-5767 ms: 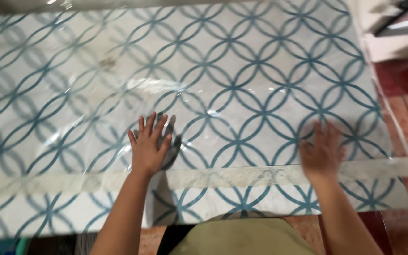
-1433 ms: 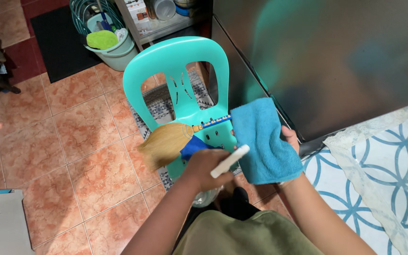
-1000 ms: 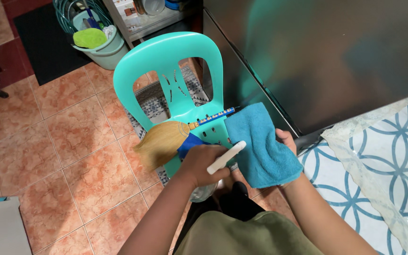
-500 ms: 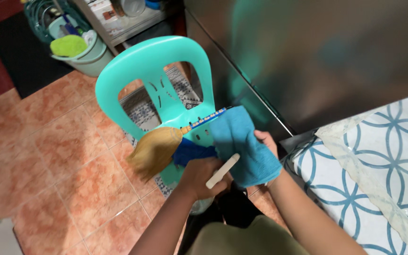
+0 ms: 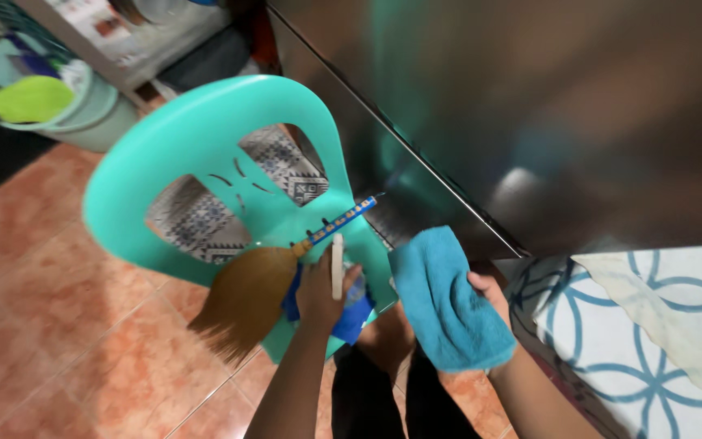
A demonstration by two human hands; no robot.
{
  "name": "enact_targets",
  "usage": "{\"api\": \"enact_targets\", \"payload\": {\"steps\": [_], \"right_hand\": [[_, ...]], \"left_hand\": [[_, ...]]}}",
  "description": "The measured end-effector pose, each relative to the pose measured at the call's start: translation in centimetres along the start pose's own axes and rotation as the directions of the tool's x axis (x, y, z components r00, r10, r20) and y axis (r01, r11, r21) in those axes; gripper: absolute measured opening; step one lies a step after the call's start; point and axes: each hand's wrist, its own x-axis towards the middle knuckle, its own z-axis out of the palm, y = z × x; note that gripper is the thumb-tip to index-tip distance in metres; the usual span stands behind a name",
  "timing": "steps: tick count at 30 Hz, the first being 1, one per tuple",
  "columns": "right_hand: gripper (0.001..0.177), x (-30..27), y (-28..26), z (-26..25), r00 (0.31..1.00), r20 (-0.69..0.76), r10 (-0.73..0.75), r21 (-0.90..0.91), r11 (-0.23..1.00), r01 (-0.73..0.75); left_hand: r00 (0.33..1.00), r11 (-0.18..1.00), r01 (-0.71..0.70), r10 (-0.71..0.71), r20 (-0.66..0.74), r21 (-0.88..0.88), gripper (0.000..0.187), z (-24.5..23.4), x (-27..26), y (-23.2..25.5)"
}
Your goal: The person wipes a patterned plastic-covered surface with a blue cloth, then sprays the cloth with a cleaning solution and continues wiping. The person switches to a darker blue cloth and resumes wiping the same surface.
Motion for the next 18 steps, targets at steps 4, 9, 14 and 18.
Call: {"api": "enact_targets", "payload": {"steps": [4,9,14,18], "right_hand": [[0.036,0.4,0.5,0.0,0.974,-0.196,-0.118,-0.079,0.991,0.104],[0.044,3.0,1.1,-0.5,0.875,-0.451,-0.177,-0.193,0.976,0.098],[0.039,3.5,2.3,-1.0,0.938,-0.314,-0.15,-0.134,0.985,0.113],[0.045,0.5,3.3,1.1,0.954,-0.298,-0.012,-0.013,1.0,0.008]], "left_hand": [[0.994,0.983,0.096,-0.103,-0.041,-0.159,0.076,5.0,4.3,-1.7],[0.987,0.961,-0.013,-0.033,-0.16,-0.277,0.077,10.9,6.8,-4.9],[0.979,0.894,-0.096,0.005,-0.205,-0.437,0.063,14.7,7.1,-8.7],[0.988,0.94,-0.122,0.084,-0.132,-0.318,0.062,14.7,5.8,-12.2]]}}
